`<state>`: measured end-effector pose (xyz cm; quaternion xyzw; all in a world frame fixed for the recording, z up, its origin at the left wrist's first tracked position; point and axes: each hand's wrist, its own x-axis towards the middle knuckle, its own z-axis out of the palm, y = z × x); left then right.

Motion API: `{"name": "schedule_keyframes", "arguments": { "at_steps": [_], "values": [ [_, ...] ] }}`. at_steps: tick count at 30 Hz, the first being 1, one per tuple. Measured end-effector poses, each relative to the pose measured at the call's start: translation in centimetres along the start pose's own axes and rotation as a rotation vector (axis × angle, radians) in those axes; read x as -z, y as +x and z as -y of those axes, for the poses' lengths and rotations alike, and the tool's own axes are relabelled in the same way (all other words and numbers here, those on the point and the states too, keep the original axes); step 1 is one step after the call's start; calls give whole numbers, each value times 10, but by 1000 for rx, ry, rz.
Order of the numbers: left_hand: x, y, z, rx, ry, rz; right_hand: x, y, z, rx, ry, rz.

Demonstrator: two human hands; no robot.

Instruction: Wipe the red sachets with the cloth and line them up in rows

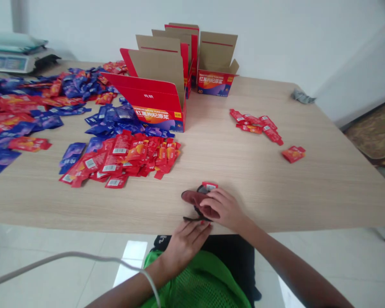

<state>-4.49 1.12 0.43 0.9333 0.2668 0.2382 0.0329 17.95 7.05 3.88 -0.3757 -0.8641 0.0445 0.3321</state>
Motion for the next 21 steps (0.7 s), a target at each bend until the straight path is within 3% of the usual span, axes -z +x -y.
{"name": "schedule_keyframes", "arguments": {
  "at_steps": [7, 9, 12, 14, 18, 21],
  "values": [
    [4, 0, 2, -17, 27, 6, 7, 44, -66, -55, -210, 33],
    [4, 1, 2, -3, 10, 4, 15, 54, -75, -98, -268, -40],
    [3, 1, 0, 26, -23, -16, 29, 53, -60, -189, -217, -249],
    [2, 1, -1, 45, -47, -22, 33, 40, -34, -197, -118, -277],
    [-1, 0, -4, 98, -130, -46, 20, 1, 14, -48, 6, 18],
    [-1, -1, -4, 102, -145, -26, 5, -13, 17, -64, 19, 88]
  ]
}}
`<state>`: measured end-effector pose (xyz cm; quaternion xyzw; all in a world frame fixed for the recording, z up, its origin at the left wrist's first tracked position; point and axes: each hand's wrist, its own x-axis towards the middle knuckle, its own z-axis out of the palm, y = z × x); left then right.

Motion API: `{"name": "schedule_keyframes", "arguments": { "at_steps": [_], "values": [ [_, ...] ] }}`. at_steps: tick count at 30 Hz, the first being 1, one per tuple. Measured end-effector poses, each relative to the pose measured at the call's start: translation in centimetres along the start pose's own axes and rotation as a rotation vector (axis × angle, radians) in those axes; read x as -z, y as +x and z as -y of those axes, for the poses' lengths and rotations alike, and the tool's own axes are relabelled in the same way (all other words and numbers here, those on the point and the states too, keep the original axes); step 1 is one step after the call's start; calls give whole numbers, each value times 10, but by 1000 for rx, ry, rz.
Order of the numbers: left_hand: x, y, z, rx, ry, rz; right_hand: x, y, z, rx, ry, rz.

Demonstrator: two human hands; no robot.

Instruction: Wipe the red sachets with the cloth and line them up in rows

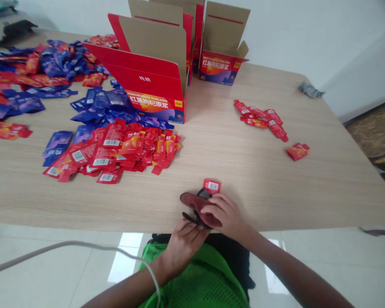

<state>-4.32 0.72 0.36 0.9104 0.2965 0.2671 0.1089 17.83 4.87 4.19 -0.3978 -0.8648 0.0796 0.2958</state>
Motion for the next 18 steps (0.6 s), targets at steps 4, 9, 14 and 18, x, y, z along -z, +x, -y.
{"name": "schedule_keyframes", "arguments": {
  "at_steps": [4, 9, 14, 18],
  "values": [
    [3, 0, 2, -31, 58, 55, -6, 17, -29, -26, -46, -44],
    [4, 0, 2, -29, 71, 53, 1, 57, -74, -31, -186, -64],
    [3, -1, 2, -15, 64, 49, 24, 75, -87, -158, -254, -297],
    [1, -2, 2, -13, 40, 42, 32, 48, -42, -136, -113, -370]
  ]
}}
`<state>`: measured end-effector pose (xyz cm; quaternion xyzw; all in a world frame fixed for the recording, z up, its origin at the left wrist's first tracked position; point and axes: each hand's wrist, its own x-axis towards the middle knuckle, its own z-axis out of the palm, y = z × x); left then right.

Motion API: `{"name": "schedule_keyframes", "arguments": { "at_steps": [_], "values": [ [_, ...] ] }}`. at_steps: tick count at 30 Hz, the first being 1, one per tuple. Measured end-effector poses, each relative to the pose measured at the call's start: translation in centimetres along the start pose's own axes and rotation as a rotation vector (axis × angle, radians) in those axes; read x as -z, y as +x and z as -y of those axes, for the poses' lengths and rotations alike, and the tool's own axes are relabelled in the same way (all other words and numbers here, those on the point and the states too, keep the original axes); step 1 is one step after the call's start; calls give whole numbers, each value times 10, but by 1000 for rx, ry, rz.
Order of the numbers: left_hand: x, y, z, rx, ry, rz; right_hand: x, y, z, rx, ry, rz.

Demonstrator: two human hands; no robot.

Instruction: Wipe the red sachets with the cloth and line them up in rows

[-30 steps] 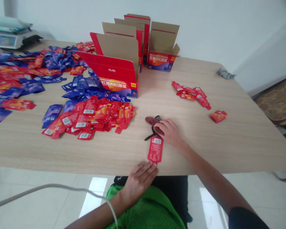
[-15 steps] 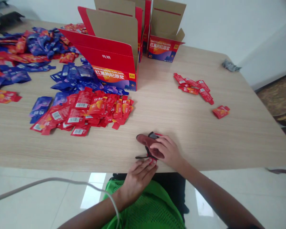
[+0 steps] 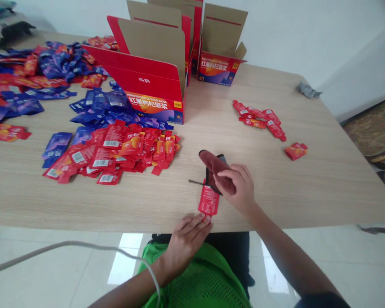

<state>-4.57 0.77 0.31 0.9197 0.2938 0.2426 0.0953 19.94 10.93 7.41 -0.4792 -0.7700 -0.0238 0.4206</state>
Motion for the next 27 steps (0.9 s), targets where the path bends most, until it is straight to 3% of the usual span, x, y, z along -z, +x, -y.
{"name": "schedule_keyframes", "arguments": {
  "at_steps": [4, 7, 10, 16, 19, 22, 27],
  "values": [
    [-4, -1, -1, 27, -38, -36, 2, -52, 38, 100, 108, 284],
    [-3, 0, -2, 37, -59, -49, -8, -69, 38, 72, 102, 335],
    [2, 2, -1, 13, -26, -17, -21, -53, 17, 46, 70, 298],
    [0, -1, -1, 10, 26, 1, -38, 8, -39, 23, -118, 191],
    [2, 2, -2, 10, 38, 4, -24, 21, -52, -69, -177, 18],
    [12, 8, -3, 5, 34, 1, 5, 15, -45, -194, -166, -200],
    [18, 14, -5, -54, 72, -12, 52, -31, -19, -411, -139, -272]
  ]
}}
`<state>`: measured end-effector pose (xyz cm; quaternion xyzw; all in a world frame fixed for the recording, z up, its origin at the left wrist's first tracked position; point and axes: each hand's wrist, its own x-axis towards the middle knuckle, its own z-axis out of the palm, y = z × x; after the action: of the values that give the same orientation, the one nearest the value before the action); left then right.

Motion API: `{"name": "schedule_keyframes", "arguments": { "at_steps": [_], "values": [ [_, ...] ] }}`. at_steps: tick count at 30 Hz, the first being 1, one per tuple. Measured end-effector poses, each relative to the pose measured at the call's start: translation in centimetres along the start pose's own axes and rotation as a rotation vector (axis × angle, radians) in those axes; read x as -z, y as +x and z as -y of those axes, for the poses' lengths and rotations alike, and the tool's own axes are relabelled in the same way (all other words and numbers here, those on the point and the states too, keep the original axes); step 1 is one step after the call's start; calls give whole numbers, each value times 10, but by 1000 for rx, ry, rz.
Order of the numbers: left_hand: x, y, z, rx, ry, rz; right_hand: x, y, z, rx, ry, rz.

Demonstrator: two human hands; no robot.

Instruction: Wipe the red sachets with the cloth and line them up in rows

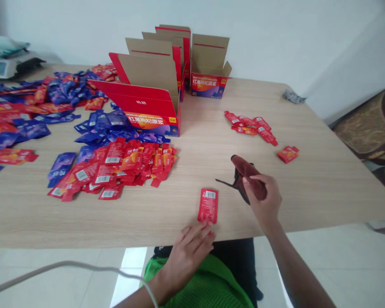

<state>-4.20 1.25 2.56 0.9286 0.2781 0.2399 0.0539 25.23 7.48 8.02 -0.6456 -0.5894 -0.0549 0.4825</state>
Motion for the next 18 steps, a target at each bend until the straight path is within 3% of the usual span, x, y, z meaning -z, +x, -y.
{"name": "schedule_keyframes", "arguments": {
  "at_steps": [6, 11, 14, 18],
  "values": [
    [-19, -2, -5, 57, 256, 127, 34, -57, -21, -253, -12, 12],
    [-13, -5, 2, 77, 178, 178, 35, -85, -34, -458, 49, -59],
    [-4, -5, 9, 28, 41, 114, 29, -90, -36, -517, 88, -130],
    [18, 10, 15, -9, -191, -98, 25, -89, -34, -511, 65, -178]
  ]
}}
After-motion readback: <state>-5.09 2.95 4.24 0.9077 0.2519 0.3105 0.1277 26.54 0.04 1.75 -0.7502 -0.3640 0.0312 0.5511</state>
